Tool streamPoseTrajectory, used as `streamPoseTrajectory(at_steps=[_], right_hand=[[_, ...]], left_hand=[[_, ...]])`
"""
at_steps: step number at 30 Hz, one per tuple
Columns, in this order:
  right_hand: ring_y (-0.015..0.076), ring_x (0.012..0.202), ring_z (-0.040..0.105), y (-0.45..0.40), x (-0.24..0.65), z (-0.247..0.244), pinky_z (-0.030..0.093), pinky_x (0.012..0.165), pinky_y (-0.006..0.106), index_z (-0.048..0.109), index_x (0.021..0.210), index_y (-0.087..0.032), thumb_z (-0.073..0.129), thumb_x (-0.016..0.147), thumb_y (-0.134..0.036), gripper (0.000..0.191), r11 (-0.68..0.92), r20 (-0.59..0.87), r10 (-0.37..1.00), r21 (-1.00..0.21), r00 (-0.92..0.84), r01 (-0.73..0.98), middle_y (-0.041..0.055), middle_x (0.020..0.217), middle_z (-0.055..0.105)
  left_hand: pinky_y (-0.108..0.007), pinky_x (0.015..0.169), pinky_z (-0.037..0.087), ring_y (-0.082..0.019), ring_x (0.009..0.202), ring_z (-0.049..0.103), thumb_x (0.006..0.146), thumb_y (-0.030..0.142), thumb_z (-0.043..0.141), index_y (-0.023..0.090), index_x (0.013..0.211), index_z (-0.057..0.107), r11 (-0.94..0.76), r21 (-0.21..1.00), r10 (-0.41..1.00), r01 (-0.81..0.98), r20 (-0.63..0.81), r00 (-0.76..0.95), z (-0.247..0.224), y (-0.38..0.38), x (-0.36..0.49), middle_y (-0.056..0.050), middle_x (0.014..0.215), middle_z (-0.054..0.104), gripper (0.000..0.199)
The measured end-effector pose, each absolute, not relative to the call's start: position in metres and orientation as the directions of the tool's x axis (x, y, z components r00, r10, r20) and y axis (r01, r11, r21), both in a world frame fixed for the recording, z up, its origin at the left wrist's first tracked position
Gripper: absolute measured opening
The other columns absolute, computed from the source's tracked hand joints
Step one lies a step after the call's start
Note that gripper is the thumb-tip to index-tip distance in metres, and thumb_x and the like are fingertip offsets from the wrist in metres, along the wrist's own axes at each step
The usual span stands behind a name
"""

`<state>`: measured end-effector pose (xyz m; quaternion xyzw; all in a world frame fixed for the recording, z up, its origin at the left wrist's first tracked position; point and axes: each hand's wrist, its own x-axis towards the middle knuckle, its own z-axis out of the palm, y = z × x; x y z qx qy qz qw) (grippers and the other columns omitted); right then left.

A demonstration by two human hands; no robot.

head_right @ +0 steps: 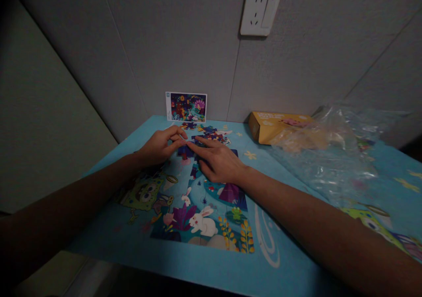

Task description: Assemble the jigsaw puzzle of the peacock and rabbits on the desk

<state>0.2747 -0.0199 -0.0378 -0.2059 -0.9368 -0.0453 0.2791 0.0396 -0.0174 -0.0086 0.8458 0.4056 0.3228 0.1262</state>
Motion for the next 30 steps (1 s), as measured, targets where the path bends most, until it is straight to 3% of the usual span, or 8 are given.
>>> streamPoseTrajectory(at_steps=[7, 16, 21, 26, 30], right_hand=[[0.0286, 0.138, 0.045, -0.0219, 0.2729, -0.036, 0.046, 0.106, 0.053, 0.048, 0.144, -0.013, 0.046, 0.086, -0.018, 0.058, 0.872, 0.511, 0.449, -0.072, -0.733, 0.484, 0.0168, 0.148, 0.048], [0.0304, 0.14, 0.042, -0.0211, 0.273, -0.0361, 0.044, 0.109, 0.053, 0.05, 0.142, -0.009, 0.048, 0.088, -0.022, 0.056, 0.831, 0.518, 0.51, -0.089, -0.687, 0.549, 0.0186, 0.142, 0.054], [0.03, 0.139, 0.044, -0.0207, 0.2727, -0.0375, 0.045, 0.107, 0.053, 0.052, 0.14, -0.01, 0.047, 0.09, -0.027, 0.053, 0.822, 0.532, 0.516, -0.087, -0.672, 0.562, 0.0181, 0.14, 0.056], [0.0294, 0.136, 0.047, -0.0214, 0.273, -0.0372, 0.046, 0.107, 0.05, 0.05, 0.142, -0.008, 0.046, 0.089, -0.025, 0.055, 0.816, 0.518, 0.525, -0.081, -0.675, 0.573, 0.0186, 0.139, 0.057], [0.029, 0.134, 0.05, -0.0221, 0.2737, -0.037, 0.047, 0.106, 0.049, 0.05, 0.143, -0.009, 0.047, 0.088, -0.024, 0.057, 0.821, 0.504, 0.528, -0.095, -0.684, 0.563, 0.0178, 0.14, 0.057]], left_hand=[[-0.032, 0.077, 0.048, -0.019, 0.084, 0.067, 0.093, 0.029, 0.043, 0.019, 0.104, 0.062, -0.645, 0.381, 0.76, 0.662, 0.405, 0.508, -0.0076, -0.0153, 0.0351, -0.005, 0.089, 0.072, 0.025], [-0.036, 0.091, 0.048, -0.024, 0.102, 0.063, 0.075, 0.037, 0.073, 0.02, 0.119, 0.058, -0.666, 0.387, 0.746, 0.638, 0.332, 0.577, -0.0083, -0.014, 0.031, -0.009, 0.116, 0.066, 0.049], [-0.037, 0.092, 0.047, -0.025, 0.103, 0.062, 0.075, 0.04, 0.075, 0.021, 0.118, 0.056, -0.644, 0.368, 0.765, 0.671, 0.313, 0.562, -0.0111, -0.0114, 0.0319, -0.009, 0.115, 0.064, 0.051], [-0.037, 0.089, 0.047, -0.024, 0.098, 0.061, 0.075, 0.032, 0.071, 0.02, 0.121, 0.057, -0.653, 0.34, 0.756, 0.677, 0.342, 0.558, -0.0115, -0.0121, 0.0326, -0.007, 0.105, 0.064, 0.05], [-0.036, 0.091, 0.048, -0.021, 0.098, 0.062, 0.075, 0.024, 0.066, 0.019, 0.125, 0.058, -0.62, 0.447, 0.785, 0.645, 0.361, 0.504, -0.0092, -0.0136, 0.0332, -0.006, 0.109, 0.066, 0.051]])
